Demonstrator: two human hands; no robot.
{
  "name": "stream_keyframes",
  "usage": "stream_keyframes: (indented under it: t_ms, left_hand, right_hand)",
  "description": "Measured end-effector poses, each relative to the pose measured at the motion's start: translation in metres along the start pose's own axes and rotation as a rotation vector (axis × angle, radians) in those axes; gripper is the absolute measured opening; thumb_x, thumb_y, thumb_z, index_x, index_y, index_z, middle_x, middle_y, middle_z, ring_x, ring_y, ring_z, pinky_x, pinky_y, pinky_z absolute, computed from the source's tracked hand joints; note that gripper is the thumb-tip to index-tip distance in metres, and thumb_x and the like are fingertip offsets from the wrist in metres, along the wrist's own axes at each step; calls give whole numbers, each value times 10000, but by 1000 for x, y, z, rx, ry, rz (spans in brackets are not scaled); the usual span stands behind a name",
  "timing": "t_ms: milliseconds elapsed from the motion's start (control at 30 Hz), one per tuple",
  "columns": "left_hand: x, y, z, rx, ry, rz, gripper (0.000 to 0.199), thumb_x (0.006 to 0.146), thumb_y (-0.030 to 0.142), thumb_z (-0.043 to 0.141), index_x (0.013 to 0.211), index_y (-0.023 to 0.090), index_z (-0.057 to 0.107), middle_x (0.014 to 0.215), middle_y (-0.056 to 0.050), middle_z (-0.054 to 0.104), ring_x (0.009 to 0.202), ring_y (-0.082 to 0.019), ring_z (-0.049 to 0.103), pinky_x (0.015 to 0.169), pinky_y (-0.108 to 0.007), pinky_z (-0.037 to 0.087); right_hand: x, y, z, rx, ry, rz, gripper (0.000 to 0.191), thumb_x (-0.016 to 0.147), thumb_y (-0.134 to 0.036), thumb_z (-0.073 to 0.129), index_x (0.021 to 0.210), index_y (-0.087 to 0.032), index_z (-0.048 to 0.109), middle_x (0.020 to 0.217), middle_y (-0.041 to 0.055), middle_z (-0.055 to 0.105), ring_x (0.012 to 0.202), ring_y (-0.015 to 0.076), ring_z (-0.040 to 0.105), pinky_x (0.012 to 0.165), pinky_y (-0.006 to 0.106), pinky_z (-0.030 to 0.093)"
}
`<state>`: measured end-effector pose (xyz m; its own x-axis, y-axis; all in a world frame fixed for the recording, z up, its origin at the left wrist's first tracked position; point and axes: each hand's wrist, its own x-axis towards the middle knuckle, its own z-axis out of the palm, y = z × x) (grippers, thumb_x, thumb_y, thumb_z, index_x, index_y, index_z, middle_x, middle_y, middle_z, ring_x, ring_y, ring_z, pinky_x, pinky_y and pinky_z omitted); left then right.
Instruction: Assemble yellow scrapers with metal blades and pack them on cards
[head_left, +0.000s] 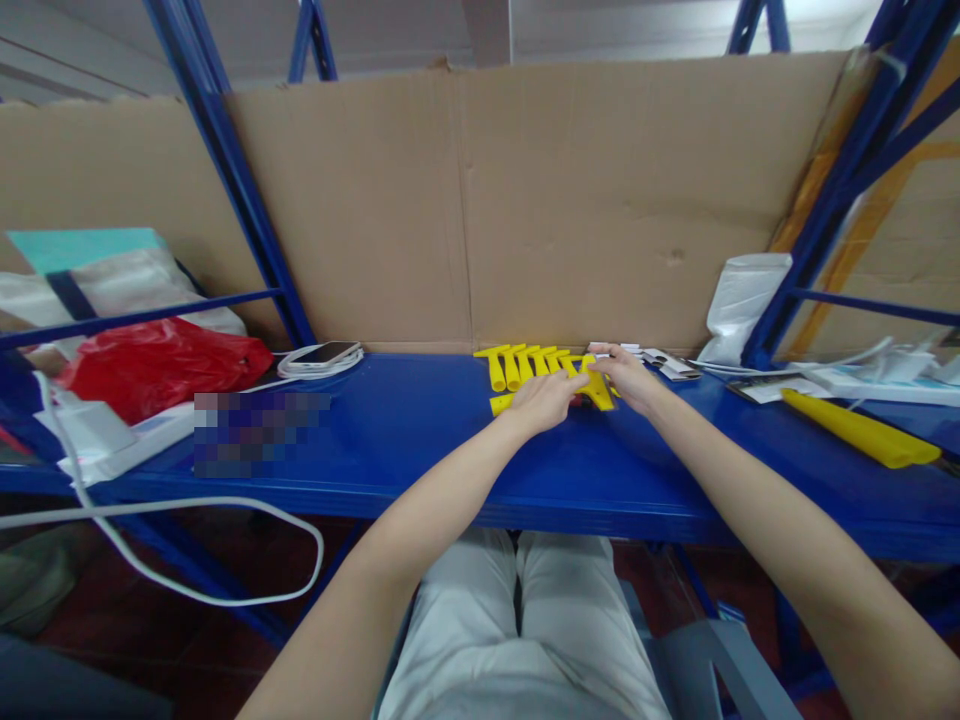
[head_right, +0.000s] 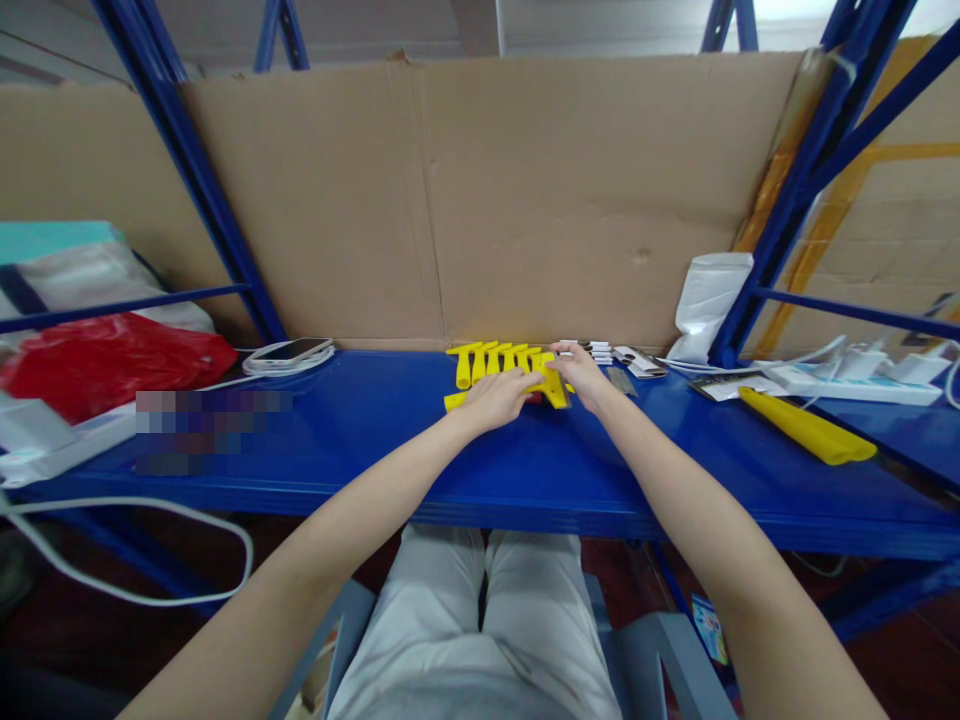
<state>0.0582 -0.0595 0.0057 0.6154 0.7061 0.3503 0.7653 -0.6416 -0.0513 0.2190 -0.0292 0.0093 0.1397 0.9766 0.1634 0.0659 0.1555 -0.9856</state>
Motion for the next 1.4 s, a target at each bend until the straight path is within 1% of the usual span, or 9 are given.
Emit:
stream_keyframes:
  t_ms: [167,433,567,700,900,1000,1133,1233,1400]
  left_hand:
    - [2,-3,4,-72,57,-32,355,902,222,442,1246,269,519,1201,-75,602,1076,-234,585,866,-346,473]
    - [4,-10,7,-182,92,-156,520,879,177,454,1392,222,382,1313,-114,554,1174,-269,540,960,-410,432]
    - [6,-10,8,-195,49,-202,615,875,181,446,1460,239,267,1278,-126,583,1146,-278,564,955,-424,429]
    - [7,-11,8,-174,-15,-211,580,875,202,438,1441,253,323,1235,-122,614,1122,-288,579,941,-438,437]
    - [9,-16,8,-161,-18,-228,609,847,182,442,1445,225,332,1235,-126,615,1115,-281,586,938,-424,448]
    - [10,-20,6,-189,16,-259,619,838,204,473,1443,219,344,1234,-120,620,1125,-283,580,952,-422,443]
    - [11,-28,3,-270,106,-310,601,833,193,487,1425,218,385,1275,-98,599,1150,-261,568,981,-392,433]
    - [13,-35,3,-349,179,-323,575,825,166,495,1395,204,432,1321,-79,570,1186,-234,545,1019,-354,408]
    - [16,-42,6,-473,275,-319,587,804,133,506,1384,190,438,1345,-72,552,1243,-214,502,1035,-330,400]
  right_hand:
    - [6,4,-1,-30,53,0,225,698,-128,567,903,-218,545,742,-19,622,648,121,579,587,228,451]
    - [1,1,-4,-67,-126,1,325,712,-69,585,1016,-182,567,784,11,673,672,118,618,621,222,471]
    - [-2,1,-2,-64,-146,-53,386,703,-48,602,1060,-181,540,663,-28,634,606,117,604,625,238,491]
    - [-5,1,2,-93,-169,-50,449,694,-53,630,1108,-188,521,598,-59,596,558,107,579,601,229,488]
    - [2,0,-4,-152,-77,-63,360,776,-159,586,1133,-178,544,808,19,689,711,113,635,664,228,498]
    - [13,0,-24,-355,43,-125,327,827,-202,508,1142,-145,574,884,75,706,783,144,655,708,261,506]
    - [26,6,-58,-999,216,-195,296,791,-135,485,1005,-150,689,1034,123,697,975,231,642,851,327,481]
    - [30,12,-76,-1300,197,-71,302,788,-171,497,986,-206,722,1112,104,676,1086,276,599,899,381,465]
    - [32,20,-82,-1446,124,61,292,799,-229,504,984,-262,727,1161,88,652,1127,288,570,927,442,446]
